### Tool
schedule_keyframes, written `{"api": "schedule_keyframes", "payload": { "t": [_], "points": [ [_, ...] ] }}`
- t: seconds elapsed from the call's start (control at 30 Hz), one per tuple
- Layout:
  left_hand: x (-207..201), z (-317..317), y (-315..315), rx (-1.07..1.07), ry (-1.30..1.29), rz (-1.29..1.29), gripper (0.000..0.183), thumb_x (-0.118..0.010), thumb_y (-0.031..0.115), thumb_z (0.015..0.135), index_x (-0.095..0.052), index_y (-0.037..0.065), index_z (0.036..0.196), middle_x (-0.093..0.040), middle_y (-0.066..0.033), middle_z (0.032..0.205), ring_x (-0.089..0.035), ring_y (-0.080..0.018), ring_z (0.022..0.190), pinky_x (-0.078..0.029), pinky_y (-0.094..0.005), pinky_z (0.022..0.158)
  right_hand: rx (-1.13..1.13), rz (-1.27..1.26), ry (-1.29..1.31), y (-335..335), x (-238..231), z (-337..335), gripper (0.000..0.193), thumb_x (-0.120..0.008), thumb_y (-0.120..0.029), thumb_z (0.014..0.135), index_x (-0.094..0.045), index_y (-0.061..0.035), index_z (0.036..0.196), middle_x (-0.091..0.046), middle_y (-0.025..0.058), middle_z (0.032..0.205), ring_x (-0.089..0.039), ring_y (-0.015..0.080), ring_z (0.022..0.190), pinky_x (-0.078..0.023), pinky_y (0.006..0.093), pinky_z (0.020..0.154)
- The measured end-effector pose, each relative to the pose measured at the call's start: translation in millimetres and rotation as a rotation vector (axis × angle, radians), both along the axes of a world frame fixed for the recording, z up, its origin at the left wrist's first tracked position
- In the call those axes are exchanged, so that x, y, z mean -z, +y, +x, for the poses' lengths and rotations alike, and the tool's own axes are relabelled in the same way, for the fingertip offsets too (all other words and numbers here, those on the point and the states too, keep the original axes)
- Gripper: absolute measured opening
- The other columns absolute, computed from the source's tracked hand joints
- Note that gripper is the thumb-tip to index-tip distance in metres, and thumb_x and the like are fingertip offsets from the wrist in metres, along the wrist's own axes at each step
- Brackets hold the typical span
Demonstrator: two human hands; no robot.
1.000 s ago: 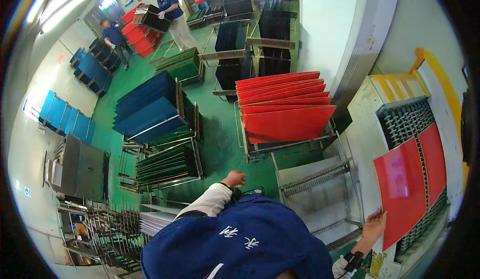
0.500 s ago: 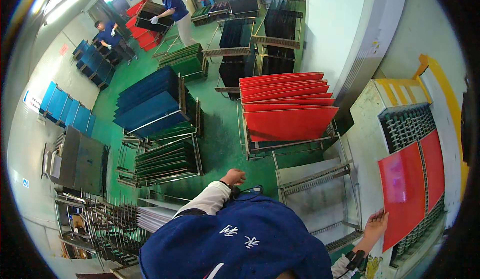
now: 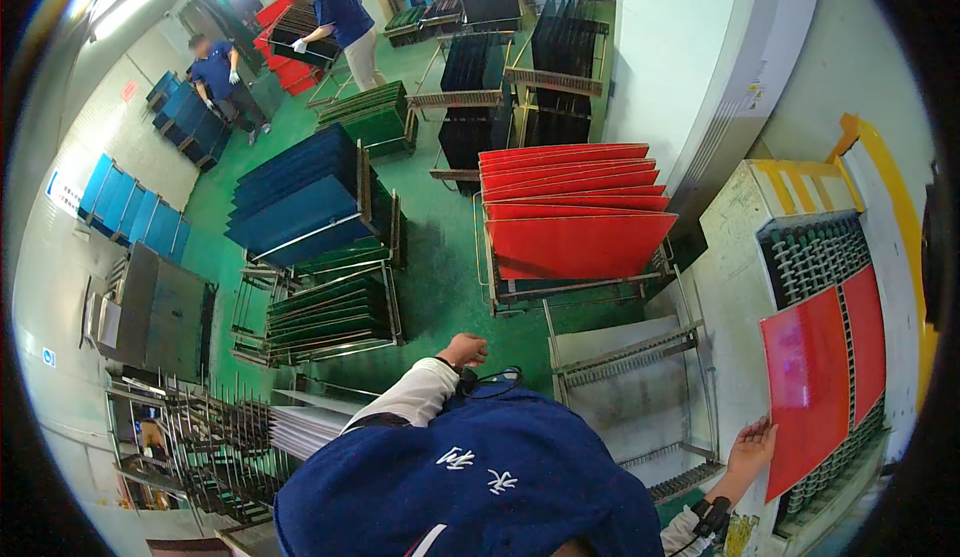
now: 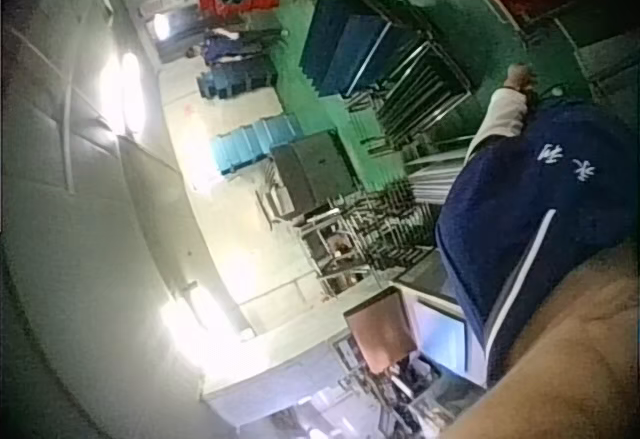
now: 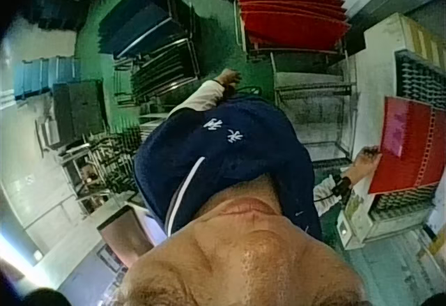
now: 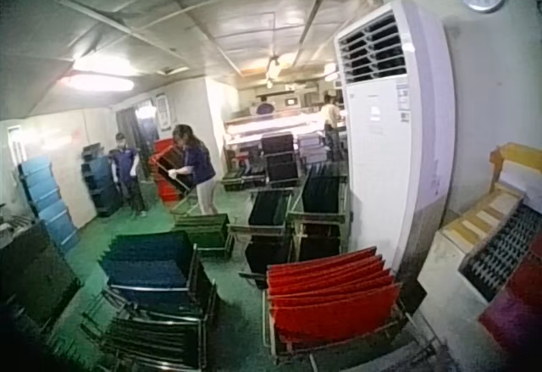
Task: Move red industrial panels from a machine tray into designated sorting racks.
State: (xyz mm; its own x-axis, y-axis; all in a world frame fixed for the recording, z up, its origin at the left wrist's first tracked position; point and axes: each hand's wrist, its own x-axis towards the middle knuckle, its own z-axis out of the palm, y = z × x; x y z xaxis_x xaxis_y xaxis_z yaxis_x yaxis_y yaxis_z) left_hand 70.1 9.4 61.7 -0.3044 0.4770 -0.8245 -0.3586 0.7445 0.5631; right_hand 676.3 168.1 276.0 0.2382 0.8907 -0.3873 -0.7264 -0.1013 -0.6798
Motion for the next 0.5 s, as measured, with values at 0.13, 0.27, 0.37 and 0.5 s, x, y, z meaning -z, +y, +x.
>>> {"api": "schedule_keyframes", "payload": {
  "t": [0.13,0.27,0.37,0.5],
  "points": [
    [-1,2,1,-0.024,-0.021,0.000,0.033,-0.055,0.017,0.083,-0.052,0.000,0.111,-0.061,-0.0133,0.090,-0.059,-0.0200,0.058,-0.046,-0.0294,0.042,-0.013,0.001,-0.022,2,3,4,0.026,-0.059,-0.026,0.084,-0.057,-0.0061,0.100,-0.059,0.0018,0.090,-0.054,0.0099,0.075,-0.046,0.0229,0.067],
    [-2,2,2,-0.038,-0.020,-0.002,0.031,-0.055,0.016,0.083,-0.052,0.001,0.110,-0.061,-0.0130,0.088,-0.058,-0.0197,0.056,-0.045,-0.0293,0.041,-0.028,0.049,-0.026,5,5,8,0.027,-0.058,-0.025,0.085,-0.057,-0.0056,0.104,-0.060,0.0015,0.091,-0.055,0.0098,0.077,-0.046,0.0225,0.067],
    [-1,0,0,0.015,-0.042,0.007,0.036,-0.053,0.019,0.086,-0.047,-0.001,0.115,-0.058,-0.0164,0.097,-0.059,-0.0250,0.071,-0.049,-0.0320,0.051,-0.025,0.055,-0.023,8,4,10,0.028,-0.058,-0.025,0.085,-0.056,-0.0050,0.105,-0.060,0.0019,0.094,-0.055,0.0098,0.079,-0.046,0.0223,0.068],
    [1,-2,-2,0.014,-0.028,-0.001,0.036,-0.053,0.020,0.085,-0.048,0.000,0.115,-0.059,-0.0160,0.097,-0.061,-0.0258,0.071,-0.049,-0.0320,0.049,-0.025,0.048,-0.018,11,0,11,0.029,-0.059,-0.023,0.084,-0.055,-0.0042,0.106,-0.059,0.0037,0.097,-0.055,0.0102,0.080,-0.046,0.0226,0.069]
  ]
}}
